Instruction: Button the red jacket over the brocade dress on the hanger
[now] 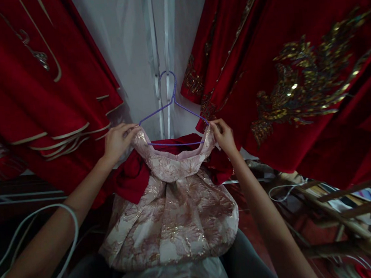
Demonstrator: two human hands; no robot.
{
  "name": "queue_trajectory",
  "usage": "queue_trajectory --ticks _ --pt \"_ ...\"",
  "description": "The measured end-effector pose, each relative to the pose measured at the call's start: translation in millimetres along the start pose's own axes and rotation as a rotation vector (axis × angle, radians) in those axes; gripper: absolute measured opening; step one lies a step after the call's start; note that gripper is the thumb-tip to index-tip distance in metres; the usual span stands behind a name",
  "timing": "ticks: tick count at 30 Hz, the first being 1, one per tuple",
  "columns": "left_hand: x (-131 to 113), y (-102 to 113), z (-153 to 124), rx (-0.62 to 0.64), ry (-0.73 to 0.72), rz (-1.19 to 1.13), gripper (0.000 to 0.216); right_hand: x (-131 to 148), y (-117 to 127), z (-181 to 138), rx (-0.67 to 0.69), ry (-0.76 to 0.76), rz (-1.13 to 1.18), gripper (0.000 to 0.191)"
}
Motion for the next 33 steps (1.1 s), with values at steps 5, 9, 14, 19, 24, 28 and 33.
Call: queue_trajectory --ticks 5,9,14,19,24,28,33 --pt "4 25 -2 -0.035 0.075 0.028 0.04 3 4 -2 -0.055 -0.017 0.031 0.036" --pt "0 32 -6 -0.079 0.104 0.079 0.038 -5 13 -5 -0.108 -0.061 0.0 0.037" --pt "2 33 -6 -0.131 0.127 0.15 0.037 -24 26 -11 -0.176 -0.155 0.023 0.035" --pt "26 32 -15 -0.099 0.173 0.239 0.041 -42 42 -28 -0.302 -0.257 0.124 0.035" --pt "61 29 -39 -0.055 0.237 0.233 0.039 -47 47 -60 -0.373 -0.366 0.148 0.034" --pt "74 17 -60 0.006 0.304 0.198 0.036 -34 39 -68 -0.312 -0.363 0.198 0.036" --pt "38 -5 -68 0.053 0.188 0.039 0.031 -14 42 -59 -0.238 -0.258 0.235 0.04"
Point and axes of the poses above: each hand's wrist, its own z-axis towards the middle knuckle, its own y-axis out of the back of the hand, x = y × z, the point moved 8 cm from there along z, towards the middle knuckle, and after that the axes turned 6 degrees about y, right-handed, at the moved point
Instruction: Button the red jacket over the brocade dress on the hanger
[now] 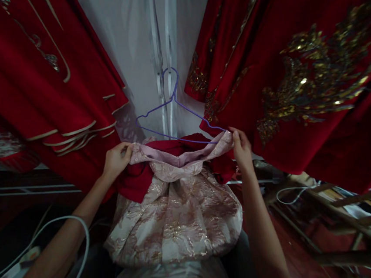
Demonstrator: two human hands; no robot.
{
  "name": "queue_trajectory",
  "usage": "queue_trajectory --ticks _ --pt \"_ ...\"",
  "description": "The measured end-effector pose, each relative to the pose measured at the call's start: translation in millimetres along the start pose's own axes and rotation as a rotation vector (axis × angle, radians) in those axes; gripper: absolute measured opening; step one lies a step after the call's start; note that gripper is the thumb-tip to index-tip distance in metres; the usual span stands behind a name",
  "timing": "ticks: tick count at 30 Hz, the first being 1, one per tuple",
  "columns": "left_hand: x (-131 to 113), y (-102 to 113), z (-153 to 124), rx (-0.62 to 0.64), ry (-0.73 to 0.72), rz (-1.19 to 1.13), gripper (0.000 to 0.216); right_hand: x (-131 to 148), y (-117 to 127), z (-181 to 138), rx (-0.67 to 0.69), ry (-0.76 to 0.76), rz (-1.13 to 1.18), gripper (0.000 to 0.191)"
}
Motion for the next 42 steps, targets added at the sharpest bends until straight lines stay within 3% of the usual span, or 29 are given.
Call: queue_trajectory --ticks 6,11,16,19,22,25,31,37,39,42 --pt "-96 -37 -7 0.096 -0.355 -0.228 0.025 -4 6 -3 0.136 -0.145 0.137 0.048" --pt "-151 -73 1 0.154 -0.534 -0.167 0.024 -10 0 -13 0.444 -0.245 0.186 0.045" --pt "-154 -101 3 0.14 -0.534 -0.079 0.025 -10 9 -13 0.531 -0.242 0.09 0.039" --pt "-148 -101 -11 0.064 -0.499 -0.004 0.025 -21 18 -20 0.591 -0.307 0.01 0.043" --pt "-147 -96 -27 0.003 -0.472 0.053 0.023 -34 21 -39 0.791 -0.428 -0.046 0.045" --pt "-151 -93 -35 -0.017 -0.447 0.073 0.023 -25 16 -49 0.924 -0.42 -0.057 0.042" --pt "-155 -86 -38 -0.038 -0.442 0.046 0.021 17 -5 -32 0.788 -0.217 0.005 0.035" --pt "-151 -71 -45 -0.069 -0.45 0.045 0.018 -24 22 -27 0.477 -0.485 0.03 0.03" --pt "-150 -68 -47 -0.071 -0.446 0.036 0.018 -31 30 -23 0.38 -0.492 0.041 0.028" --pt "-150 -65 -48 -0.068 -0.444 0.019 0.017 -27 29 -19 0.343 -0.425 0.096 0.032"
Point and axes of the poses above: each hand's wrist, its own z-axis towards the middle knuckle, its own y-axis out of the back of the hand, x = y × z, the point moved 8 cm from there along z, towards the middle knuckle, and after that the axes turned 6 degrees about y, right-handed, at the moved point
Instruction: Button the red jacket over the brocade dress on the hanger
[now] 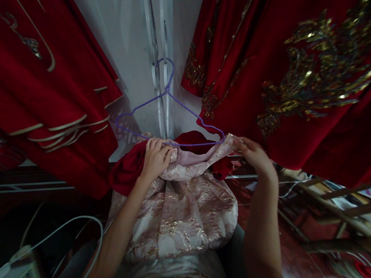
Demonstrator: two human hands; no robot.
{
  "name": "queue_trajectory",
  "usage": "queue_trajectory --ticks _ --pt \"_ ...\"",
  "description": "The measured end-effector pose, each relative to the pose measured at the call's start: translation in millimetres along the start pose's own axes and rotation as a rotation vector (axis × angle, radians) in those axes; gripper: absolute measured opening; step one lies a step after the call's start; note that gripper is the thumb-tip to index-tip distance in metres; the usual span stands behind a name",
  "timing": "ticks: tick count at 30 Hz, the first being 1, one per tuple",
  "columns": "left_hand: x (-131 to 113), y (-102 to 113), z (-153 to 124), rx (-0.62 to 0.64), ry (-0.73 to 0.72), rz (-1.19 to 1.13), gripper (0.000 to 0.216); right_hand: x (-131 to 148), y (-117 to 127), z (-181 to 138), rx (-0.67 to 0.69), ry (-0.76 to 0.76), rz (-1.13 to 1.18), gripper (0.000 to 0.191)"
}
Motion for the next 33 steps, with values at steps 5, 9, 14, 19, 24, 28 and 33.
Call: queue_trajectory --ticks 5,9,14,19,24,28,33 --pt "0 -1 1 0.004 0.0 0.006 0.018 4 -2 -2 0.011 0.038 -0.031 0.035" --pt "0 -2 1 0.005 -0.01 0.02 0.019 14 -3 -5 0.008 0.093 -0.14 0.035" --pt "-1 -2 0 0.026 -0.002 -0.003 0.018 36 -15 -7 0.0 0.19 -0.141 0.034" --pt "-2 3 -1 0.005 0.003 0.014 0.018 31 -2 -9 -0.039 0.133 -0.171 0.032" --pt "0 3 -2 0.005 0.008 0.012 0.018 33 -4 -10 -0.033 0.152 -0.154 0.032" --pt "-1 3 -2 0.008 0.0 0.009 0.018 40 -9 -10 -0.035 0.204 -0.142 0.033" --pt "0 5 -3 -0.002 0.004 0.019 0.018 34 4 -12 -0.054 0.142 -0.229 0.031"
Point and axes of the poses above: each hand's wrist, its own z-axis towards the middle knuckle, its own y-axis out of the back of the hand, x = y × z, the point moved 8 cm from there along z, towards the middle knuckle, and after that the axes turned 6 degrees about y, right-handed, at the moved point
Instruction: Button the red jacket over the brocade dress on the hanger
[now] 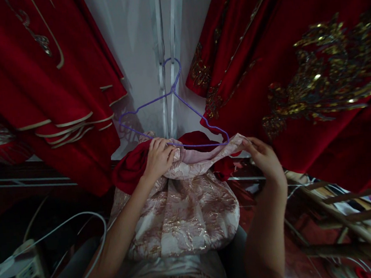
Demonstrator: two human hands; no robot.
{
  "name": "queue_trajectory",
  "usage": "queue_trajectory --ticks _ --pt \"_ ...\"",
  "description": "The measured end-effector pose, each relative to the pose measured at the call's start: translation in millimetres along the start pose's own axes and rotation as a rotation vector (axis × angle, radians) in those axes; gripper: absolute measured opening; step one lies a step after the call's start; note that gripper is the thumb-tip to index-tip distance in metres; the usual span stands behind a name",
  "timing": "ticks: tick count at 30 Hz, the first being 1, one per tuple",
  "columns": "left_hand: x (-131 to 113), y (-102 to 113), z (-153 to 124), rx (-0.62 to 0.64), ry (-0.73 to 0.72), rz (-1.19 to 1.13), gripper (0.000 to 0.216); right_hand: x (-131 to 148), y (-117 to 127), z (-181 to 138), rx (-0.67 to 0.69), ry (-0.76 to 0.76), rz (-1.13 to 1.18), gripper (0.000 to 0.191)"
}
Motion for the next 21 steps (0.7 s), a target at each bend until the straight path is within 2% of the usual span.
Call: queue_trajectory --ticks 6,14,18,21 --pt "0 -3 -1 0.009 0.003 -0.007 0.019 21 -15 2 -0.046 0.126 -0.018 0.033" --pt "-11 -26 7 0.025 0.065 -0.166 0.017 62 -33 42 -0.148 0.228 -0.389 0.03" --pt "-20 -39 13 0.039 0.085 -0.187 0.016 64 -36 57 -0.242 0.22 -0.435 0.033" --pt "-19 -40 14 0.053 0.084 -0.176 0.016 55 -39 57 -0.207 0.247 -0.355 0.037"
Point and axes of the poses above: each hand's wrist, its own z-axis towards the middle knuckle, its own y-axis out of the back of the hand, x = y × z, the point moved 8 cm from there along z, towards the middle knuckle, and after that the axes turned 6 degrees about y, right-handed, at the moved point
